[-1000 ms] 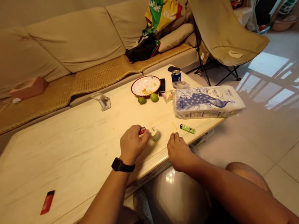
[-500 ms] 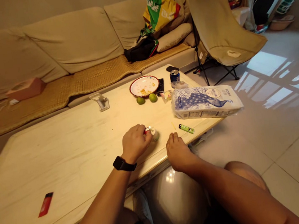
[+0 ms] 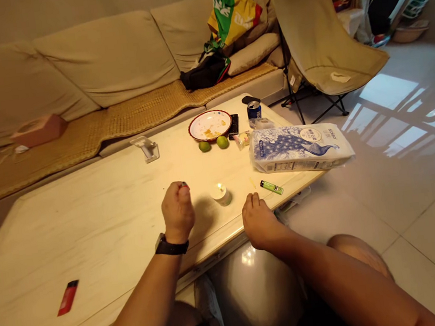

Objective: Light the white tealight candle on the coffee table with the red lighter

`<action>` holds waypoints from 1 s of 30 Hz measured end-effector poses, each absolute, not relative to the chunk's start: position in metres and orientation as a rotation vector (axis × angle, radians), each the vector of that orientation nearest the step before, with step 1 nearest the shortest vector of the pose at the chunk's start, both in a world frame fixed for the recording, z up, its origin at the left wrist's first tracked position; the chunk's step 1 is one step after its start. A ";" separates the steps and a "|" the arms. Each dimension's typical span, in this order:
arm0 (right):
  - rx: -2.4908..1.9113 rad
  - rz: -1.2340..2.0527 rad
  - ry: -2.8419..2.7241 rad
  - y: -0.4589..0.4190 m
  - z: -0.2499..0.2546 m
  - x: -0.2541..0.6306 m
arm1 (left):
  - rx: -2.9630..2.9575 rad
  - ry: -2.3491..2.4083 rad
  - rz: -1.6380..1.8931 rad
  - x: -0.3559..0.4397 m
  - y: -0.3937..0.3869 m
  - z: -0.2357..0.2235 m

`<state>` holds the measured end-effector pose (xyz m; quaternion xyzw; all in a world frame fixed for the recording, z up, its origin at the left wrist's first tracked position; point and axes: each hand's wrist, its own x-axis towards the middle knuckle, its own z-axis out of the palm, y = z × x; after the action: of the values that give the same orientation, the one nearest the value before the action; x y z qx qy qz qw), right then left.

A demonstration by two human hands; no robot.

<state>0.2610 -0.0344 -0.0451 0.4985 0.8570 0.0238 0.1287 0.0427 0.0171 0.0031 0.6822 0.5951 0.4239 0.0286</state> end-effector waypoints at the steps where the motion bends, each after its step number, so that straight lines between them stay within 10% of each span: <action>1: 1.452 0.064 2.490 -0.034 -0.045 0.261 | 2.059 1.807 1.381 0.039 0.016 0.004; 30: 1.405 0.064 2.414 -0.034 -0.031 0.259 | 2.092 1.897 1.234 0.041 0.015 0.001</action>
<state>0.2585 -0.0345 -0.0314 0.4954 0.8509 0.0227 0.1731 0.0411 0.0154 0.0006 0.6784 0.6154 0.4002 0.0299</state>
